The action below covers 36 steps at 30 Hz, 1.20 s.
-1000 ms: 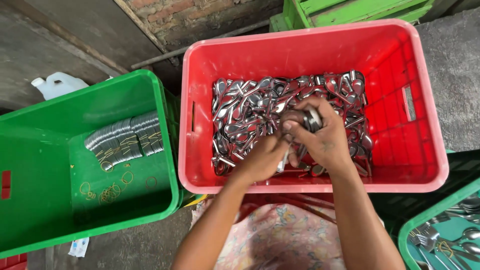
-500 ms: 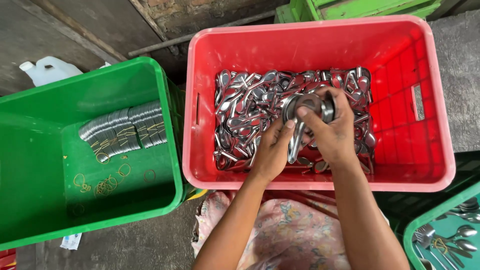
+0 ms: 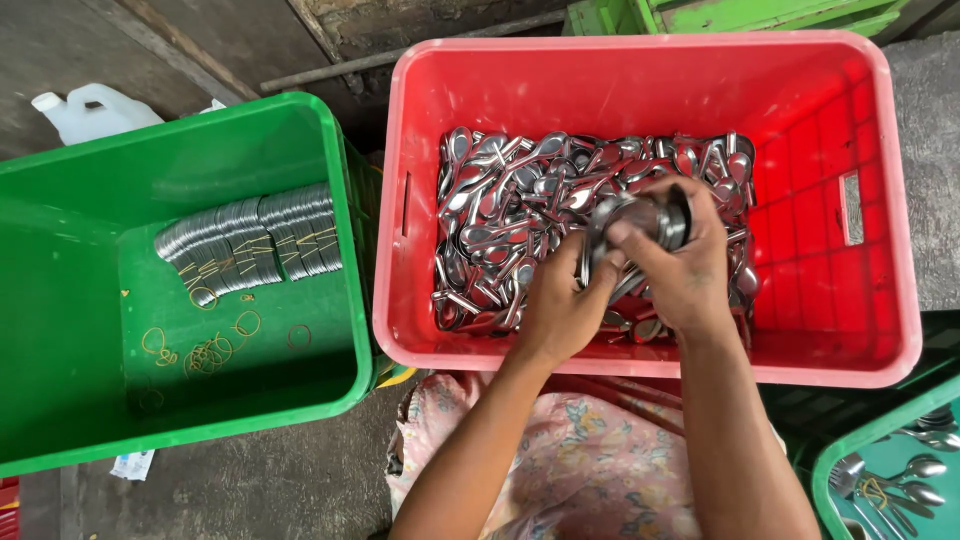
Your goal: Bundling metal spoons with rubber bands and placing them in a sorting bin.
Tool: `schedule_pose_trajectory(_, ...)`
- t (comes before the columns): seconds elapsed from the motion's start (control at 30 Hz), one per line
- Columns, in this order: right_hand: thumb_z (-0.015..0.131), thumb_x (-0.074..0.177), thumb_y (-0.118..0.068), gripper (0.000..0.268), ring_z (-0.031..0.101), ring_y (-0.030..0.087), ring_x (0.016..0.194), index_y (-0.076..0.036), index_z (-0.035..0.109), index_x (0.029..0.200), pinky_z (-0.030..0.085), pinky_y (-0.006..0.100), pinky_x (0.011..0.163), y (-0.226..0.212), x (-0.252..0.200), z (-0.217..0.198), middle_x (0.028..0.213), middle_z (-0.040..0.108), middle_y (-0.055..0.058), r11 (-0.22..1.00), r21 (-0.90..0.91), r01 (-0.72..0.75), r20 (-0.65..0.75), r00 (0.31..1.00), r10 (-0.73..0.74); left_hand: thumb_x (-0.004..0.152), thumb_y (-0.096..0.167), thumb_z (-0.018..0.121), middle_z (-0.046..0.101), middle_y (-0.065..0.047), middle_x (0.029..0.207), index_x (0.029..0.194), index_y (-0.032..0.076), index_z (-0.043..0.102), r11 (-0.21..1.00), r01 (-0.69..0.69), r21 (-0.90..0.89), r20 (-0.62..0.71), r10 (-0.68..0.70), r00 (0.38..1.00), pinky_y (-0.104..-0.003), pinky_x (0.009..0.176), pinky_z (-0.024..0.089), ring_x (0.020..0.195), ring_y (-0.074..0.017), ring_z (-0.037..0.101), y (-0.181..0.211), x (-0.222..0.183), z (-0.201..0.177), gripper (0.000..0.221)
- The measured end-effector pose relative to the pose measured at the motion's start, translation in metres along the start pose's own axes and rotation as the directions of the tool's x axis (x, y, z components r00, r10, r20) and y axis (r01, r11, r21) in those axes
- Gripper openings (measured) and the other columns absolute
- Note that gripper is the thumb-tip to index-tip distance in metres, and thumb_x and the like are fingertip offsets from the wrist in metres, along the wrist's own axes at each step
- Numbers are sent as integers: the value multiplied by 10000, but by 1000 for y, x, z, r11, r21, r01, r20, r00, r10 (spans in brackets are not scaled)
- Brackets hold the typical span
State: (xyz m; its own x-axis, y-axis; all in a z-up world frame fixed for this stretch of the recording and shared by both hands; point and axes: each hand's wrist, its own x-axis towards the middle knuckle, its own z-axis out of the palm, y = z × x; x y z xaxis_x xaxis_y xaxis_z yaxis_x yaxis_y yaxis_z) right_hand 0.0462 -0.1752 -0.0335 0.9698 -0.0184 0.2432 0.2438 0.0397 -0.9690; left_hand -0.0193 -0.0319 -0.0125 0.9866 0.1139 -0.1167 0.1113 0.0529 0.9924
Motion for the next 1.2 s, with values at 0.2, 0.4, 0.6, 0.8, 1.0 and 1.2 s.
schedule_pose_trajectory(0.2,602,957,23,315,718,298,748,-89,476,1224,674,416,566,-17,11,-12,988,677,232,934,338,-118,-128,977,170,1062,246,555,720,-169,920,1178,22,666,999,22,-50,-6,-23,1000,-307,669,537,759,-211,665,-4,4,-5,275)
schedule_pose_trajectory(0.4,878,724,78,618,660,227,675,21,523,1227,628,360,509,-4,4,-14,885,623,203,987,153,-41,-6,999,43,952,278,735,757,-112,779,1018,87,713,999,-34,32,9,33,999,-267,593,575,683,-185,742,-8,5,-2,203)
schedule_pose_trajectory(0.6,722,865,48,410,718,289,848,-15,520,1217,654,397,679,-14,4,-10,1004,667,227,992,122,-22,-33,999,26,1055,308,592,726,-125,762,1088,60,715,996,-40,-83,50,45,998,-248,550,535,661,-173,693,-5,4,3,279)
schedule_pose_trajectory(0.8,703,843,119,490,658,267,658,-9,467,1252,610,388,488,-3,6,-19,908,637,257,953,302,-21,-59,997,41,1009,273,642,745,-92,765,971,70,732,997,-72,7,-93,72,993,-282,599,498,673,-159,652,1,6,-2,225)
schedule_pose_trajectory(1.0,895,734,67,571,625,186,722,17,562,1196,598,325,550,-1,-2,-6,884,607,152,994,99,-40,-28,999,43,957,311,710,716,-52,665,895,120,739,997,-54,49,10,53,999,-258,585,499,629,-117,647,16,-5,-2,203)
schedule_pose_trajectory(1.2,625,908,112,410,701,247,795,-68,468,1241,640,344,641,-23,5,-17,1027,671,189,951,291,-108,-46,991,126,1043,269,543,724,-94,775,1067,49,740,999,-36,-4,-30,36,999,-279,557,468,657,-157,618,6,7,-4,296)
